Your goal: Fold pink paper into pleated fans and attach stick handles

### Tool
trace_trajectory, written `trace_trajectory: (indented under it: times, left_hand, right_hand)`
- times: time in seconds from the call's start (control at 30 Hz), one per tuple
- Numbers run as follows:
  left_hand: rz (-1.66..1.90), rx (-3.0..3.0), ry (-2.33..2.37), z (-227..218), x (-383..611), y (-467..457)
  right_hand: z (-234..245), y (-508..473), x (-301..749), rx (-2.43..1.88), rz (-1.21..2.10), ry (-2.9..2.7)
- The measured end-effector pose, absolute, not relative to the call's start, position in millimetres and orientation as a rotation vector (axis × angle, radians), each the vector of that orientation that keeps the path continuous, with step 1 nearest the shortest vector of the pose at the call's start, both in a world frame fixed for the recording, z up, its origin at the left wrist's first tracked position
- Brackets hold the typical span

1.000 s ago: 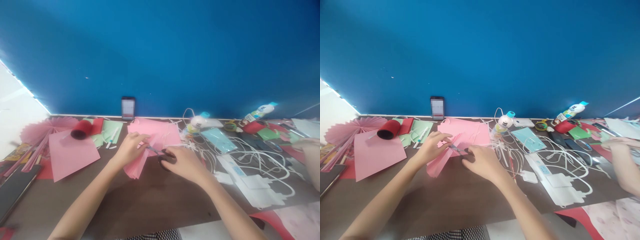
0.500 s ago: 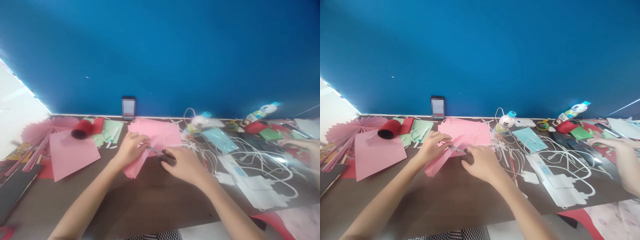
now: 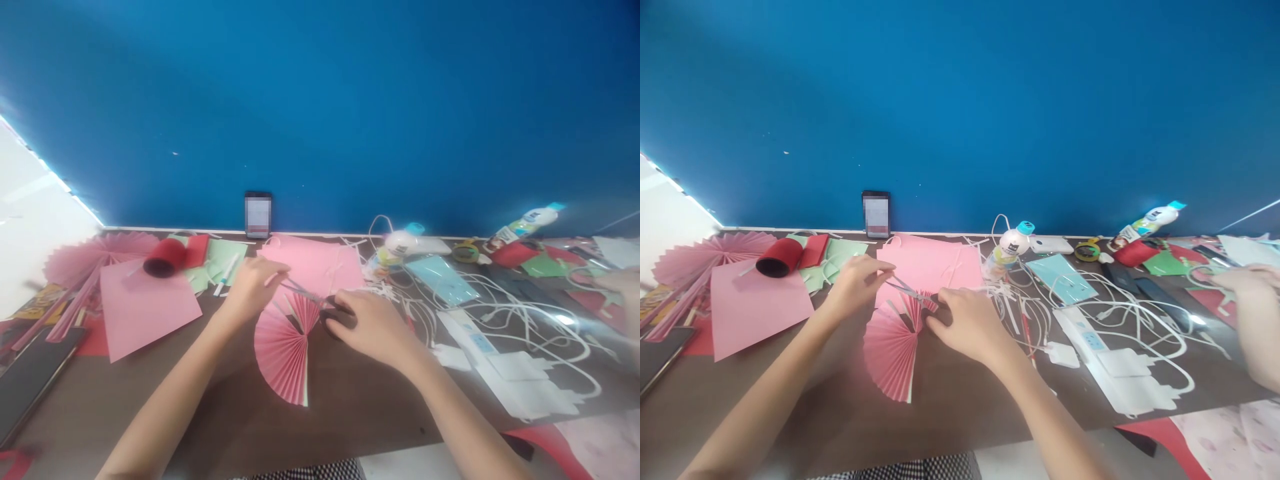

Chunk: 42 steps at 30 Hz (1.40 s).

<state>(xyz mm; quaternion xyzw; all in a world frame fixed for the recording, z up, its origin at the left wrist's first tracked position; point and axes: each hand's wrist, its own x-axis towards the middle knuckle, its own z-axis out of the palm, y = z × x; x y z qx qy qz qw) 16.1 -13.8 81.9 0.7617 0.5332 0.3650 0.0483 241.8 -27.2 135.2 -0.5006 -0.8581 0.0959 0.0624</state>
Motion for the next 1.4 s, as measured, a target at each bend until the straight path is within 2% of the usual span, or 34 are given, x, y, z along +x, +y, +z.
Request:
trace_trajectory:
  times: [0.1,0.2,0.3,0.47,0.63,0.83,0.93,1.03,1.17,1.4]
  left_hand:
    - [1.025,2.190,1.886,80.3,-13.1,-11.6]
    - [0.576,1.969,2.271,77.9,-40.2,-11.1]
    - [0.300,1.938,2.352,80.7,-50.9,-11.8]
    - [0.372,2.124,2.225,88.4,-38.1,-16.4]
    - [0.361,2.279,2.051,88.4,-20.0,-19.5]
    - [0.488,2.299,1.825,72.3,-8.0,-16.3]
    - [0.455,2.214,1.582,49.8,-5.8,-13.1]
    - [0.494,2.233,1.368,28.2,-4.2,-9.3]
    - [0.530,2.240,1.371,15.0,-3.4,-8.1]
    - [0.549,2.226,1.417,14.5,-3.2,-13.6]
  right_hand:
    - [133.4,-26.7,252.1,-1.634,0.370,-2.519]
    - [121.9,-24.6,267.4,-1.783,0.428,-2.406]
    - [102.9,-20.3,284.3,-2.048,0.350,-2.294]
    - [66.4,-10.7,309.6,-2.390,0.231,-2.237]
    - [38.0,-8.4,319.8,-2.286,0.253,-2.315]
    - [37.0,-23.5,306.3,-2.071,-0.088,-2.169]
    - [34.0,-28.8,294.2,-1.861,0.014,-2.108]
    - [26.1,-32.4,272.8,-1.541,0.325,-2.066]
    - [20.1,-36.4,233.9,-1.325,0.582,-2.098]
    - [20.4,-27.4,192.3,-1.319,0.261,-2.261]
